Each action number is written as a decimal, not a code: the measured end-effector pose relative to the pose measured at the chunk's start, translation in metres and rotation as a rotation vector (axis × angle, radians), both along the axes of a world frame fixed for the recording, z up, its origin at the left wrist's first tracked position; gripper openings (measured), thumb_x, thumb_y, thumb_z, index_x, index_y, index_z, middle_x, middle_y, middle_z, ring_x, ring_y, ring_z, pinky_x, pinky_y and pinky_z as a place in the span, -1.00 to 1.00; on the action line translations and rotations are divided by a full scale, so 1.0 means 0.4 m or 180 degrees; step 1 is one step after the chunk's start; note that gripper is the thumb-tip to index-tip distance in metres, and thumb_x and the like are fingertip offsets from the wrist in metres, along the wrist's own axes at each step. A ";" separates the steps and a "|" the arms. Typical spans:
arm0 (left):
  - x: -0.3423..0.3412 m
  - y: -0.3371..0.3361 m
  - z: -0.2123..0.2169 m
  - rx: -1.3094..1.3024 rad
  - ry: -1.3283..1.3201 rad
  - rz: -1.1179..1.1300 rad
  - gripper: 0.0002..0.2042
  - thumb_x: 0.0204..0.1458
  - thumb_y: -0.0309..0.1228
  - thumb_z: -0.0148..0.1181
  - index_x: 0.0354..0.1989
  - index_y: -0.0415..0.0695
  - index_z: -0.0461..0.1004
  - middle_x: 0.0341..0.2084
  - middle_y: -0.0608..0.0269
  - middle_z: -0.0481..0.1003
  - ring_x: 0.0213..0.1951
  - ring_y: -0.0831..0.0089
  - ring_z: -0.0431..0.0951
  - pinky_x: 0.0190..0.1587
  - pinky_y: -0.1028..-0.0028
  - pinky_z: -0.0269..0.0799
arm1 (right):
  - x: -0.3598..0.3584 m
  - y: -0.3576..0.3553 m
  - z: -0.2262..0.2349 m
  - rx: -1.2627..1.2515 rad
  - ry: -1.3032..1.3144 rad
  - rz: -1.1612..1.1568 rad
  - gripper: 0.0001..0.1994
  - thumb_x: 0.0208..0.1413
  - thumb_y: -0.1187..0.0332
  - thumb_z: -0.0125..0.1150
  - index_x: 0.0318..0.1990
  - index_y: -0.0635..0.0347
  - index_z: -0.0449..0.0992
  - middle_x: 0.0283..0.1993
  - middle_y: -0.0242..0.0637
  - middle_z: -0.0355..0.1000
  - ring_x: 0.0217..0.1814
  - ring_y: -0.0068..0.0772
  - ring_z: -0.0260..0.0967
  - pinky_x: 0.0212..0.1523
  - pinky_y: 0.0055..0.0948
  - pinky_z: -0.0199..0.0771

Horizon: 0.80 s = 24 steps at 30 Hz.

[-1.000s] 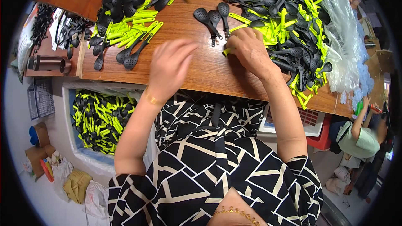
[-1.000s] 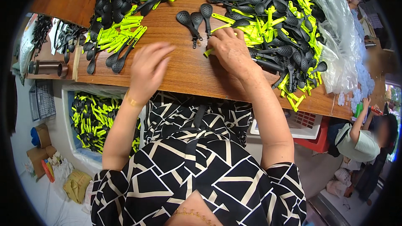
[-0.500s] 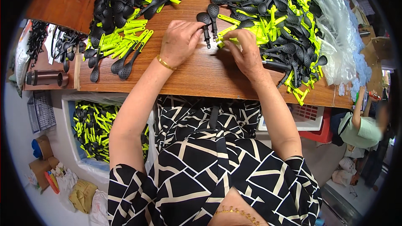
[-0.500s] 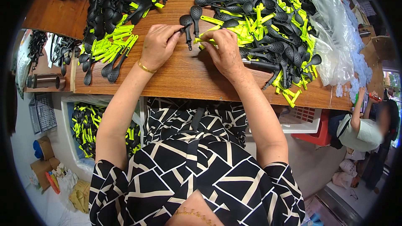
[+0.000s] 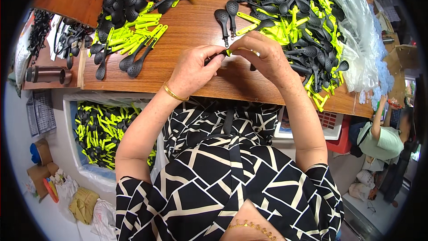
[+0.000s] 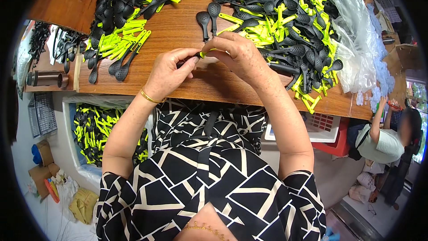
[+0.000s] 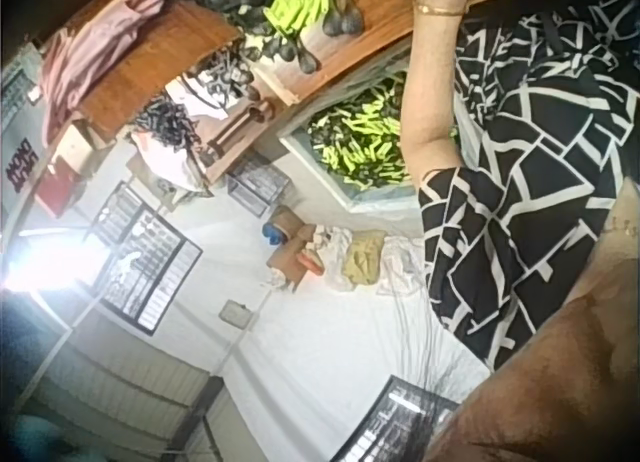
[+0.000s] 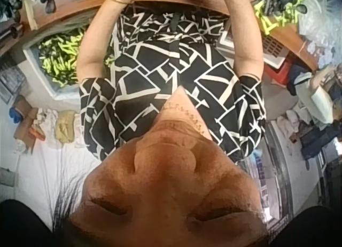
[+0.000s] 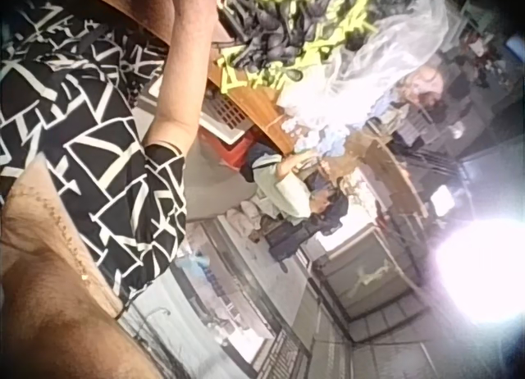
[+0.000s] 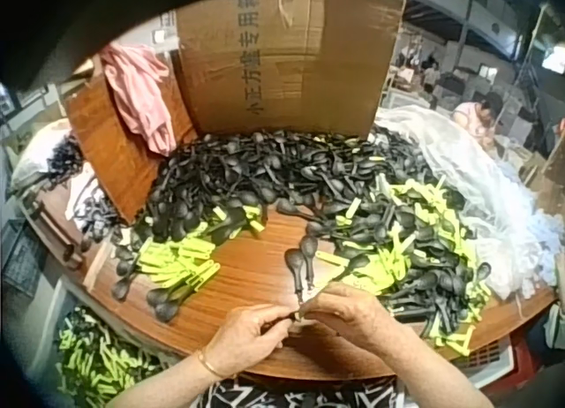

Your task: The person assembles kitchen utensils by inserting a neon green plastic handle into a black perforated spoon head. Using a small hammer, the person taps the handle to secure it into the spoon head. The completed utensils are placed on the table, while the person continues to pick up new parts from piles of loose components.

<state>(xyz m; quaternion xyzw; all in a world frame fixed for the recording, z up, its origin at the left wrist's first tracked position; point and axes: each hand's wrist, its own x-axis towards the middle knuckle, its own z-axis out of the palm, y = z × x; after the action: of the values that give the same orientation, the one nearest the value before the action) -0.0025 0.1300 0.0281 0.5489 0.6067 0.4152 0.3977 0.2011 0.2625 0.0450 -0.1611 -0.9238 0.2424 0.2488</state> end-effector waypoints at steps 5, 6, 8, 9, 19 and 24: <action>-0.007 -0.021 -0.011 0.0792 0.0946 -0.0153 -0.76 0.29 -0.48 0.26 0.07 -0.29 0.65 -0.23 0.03 0.67 -0.33 0.25 0.70 -0.23 0.36 0.59 | -0.007 -0.045 0.004 -0.0341 0.0017 -0.0205 -0.79 0.13 0.48 0.48 -0.07 0.08 0.71 -0.22 -0.22 0.63 -0.15 -0.08 0.65 -0.13 -0.21 0.66; -0.005 -0.030 -0.002 0.0955 0.1170 -0.0205 -0.76 0.28 -0.48 0.26 0.06 -0.29 0.64 -0.22 -0.02 0.66 -0.30 0.16 0.71 -0.20 0.32 0.59 | -0.010 -0.058 0.000 -0.0553 0.0032 -0.0279 -0.79 0.13 0.48 0.48 -0.08 0.09 0.72 -0.21 -0.23 0.63 -0.13 -0.11 0.64 -0.13 -0.23 0.65; 0.003 -0.056 0.005 0.0834 0.1241 -0.0270 -0.75 0.28 -0.48 0.25 0.07 -0.30 0.62 -0.18 -0.09 0.64 -0.21 0.03 0.69 -0.14 0.26 0.58 | 0.003 -0.062 -0.028 -0.0520 -0.0088 -0.0130 -0.82 0.13 0.49 0.47 -0.10 0.13 0.71 -0.18 -0.22 0.64 -0.12 -0.13 0.64 -0.13 -0.28 0.63; 0.005 -0.077 0.012 0.0769 0.1286 -0.0291 -0.74 0.28 -0.47 0.24 0.08 -0.30 0.60 -0.17 -0.13 0.63 -0.16 -0.03 0.68 -0.11 0.23 0.57 | 0.000 -0.066 -0.031 -0.0398 -0.0410 -0.0119 -0.84 0.13 0.43 0.47 -0.12 0.05 0.71 -0.13 -0.28 0.66 -0.04 -0.19 0.63 0.02 -0.29 0.61; 0.016 -0.284 -0.138 -0.1842 -0.3033 0.0051 -0.71 0.48 -0.28 0.14 0.04 -0.31 0.58 -0.38 0.35 0.60 -0.34 0.58 0.53 -0.12 0.56 0.46 | -0.006 -0.144 -0.135 0.0722 -0.0246 0.0971 -0.80 0.12 0.21 0.28 -0.11 -0.19 0.71 -0.11 -0.58 0.52 0.02 -0.43 0.47 0.11 -0.27 0.35; 0.146 -0.320 -0.206 -0.1066 -0.2513 0.0853 -0.83 0.49 -0.41 0.11 0.01 -0.27 0.52 -0.37 0.31 0.60 -0.32 0.57 0.68 -0.24 0.56 0.59 | -0.003 -0.121 -0.133 0.0567 -0.0138 0.1050 -0.85 0.10 0.24 0.35 -0.17 -0.18 0.70 -0.24 -0.57 0.51 -0.09 -0.41 0.48 0.07 -0.23 0.37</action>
<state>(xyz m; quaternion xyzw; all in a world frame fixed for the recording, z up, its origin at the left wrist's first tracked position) 0.0557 0.0018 -0.0544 0.1931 0.5331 0.5367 0.6248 0.1999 0.2140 -0.0080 0.0100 -0.9606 0.1937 0.1990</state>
